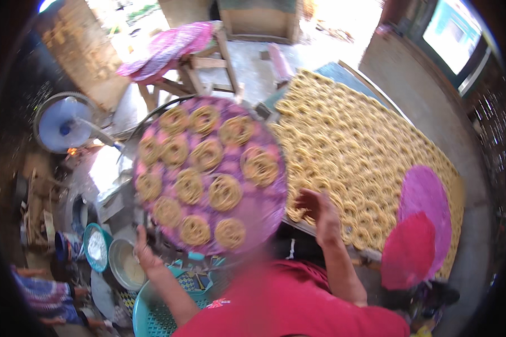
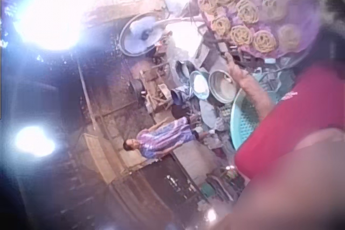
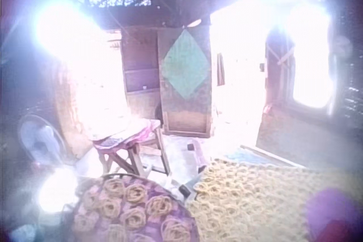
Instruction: The person repeatedly picks up small bundles of yellow noodles from a large drying rack and places them onto a round purple mat, arranging them in neat circular piles. The person continues this process, filling the mat with multiple noodle bundles before moving the mat aside and lifting the drying rack.
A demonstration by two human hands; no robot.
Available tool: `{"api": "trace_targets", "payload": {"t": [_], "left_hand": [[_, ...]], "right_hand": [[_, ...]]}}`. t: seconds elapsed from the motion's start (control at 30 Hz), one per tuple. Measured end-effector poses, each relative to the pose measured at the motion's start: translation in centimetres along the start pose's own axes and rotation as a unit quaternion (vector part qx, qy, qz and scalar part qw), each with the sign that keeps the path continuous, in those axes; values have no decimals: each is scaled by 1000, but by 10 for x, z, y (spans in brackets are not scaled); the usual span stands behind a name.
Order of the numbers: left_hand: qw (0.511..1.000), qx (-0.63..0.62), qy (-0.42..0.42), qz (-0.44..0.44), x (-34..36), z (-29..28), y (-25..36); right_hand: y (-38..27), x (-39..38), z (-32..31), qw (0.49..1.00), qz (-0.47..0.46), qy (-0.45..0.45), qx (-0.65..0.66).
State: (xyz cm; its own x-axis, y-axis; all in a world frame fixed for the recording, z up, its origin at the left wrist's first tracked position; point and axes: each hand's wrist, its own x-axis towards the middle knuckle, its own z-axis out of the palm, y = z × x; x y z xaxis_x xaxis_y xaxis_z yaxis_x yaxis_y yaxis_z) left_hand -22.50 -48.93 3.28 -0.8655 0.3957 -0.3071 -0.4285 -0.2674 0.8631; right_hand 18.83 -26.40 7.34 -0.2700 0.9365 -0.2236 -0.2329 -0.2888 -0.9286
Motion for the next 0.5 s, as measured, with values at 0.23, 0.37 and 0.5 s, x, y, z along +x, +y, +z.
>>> {"api": "trace_targets", "payload": {"t": [0.23,0.37,0.5], "left_hand": [[998,21,7,64,58,152,45],[992,-85,-7,90,121,269,65],[987,110,83,78,215,356,59]], "right_hand": [[0,-49,-56,994,-45,104,0],[1,-55,-66,992,-61,114,-16],[5,-62,-79,978,-96,177,-51]]}}
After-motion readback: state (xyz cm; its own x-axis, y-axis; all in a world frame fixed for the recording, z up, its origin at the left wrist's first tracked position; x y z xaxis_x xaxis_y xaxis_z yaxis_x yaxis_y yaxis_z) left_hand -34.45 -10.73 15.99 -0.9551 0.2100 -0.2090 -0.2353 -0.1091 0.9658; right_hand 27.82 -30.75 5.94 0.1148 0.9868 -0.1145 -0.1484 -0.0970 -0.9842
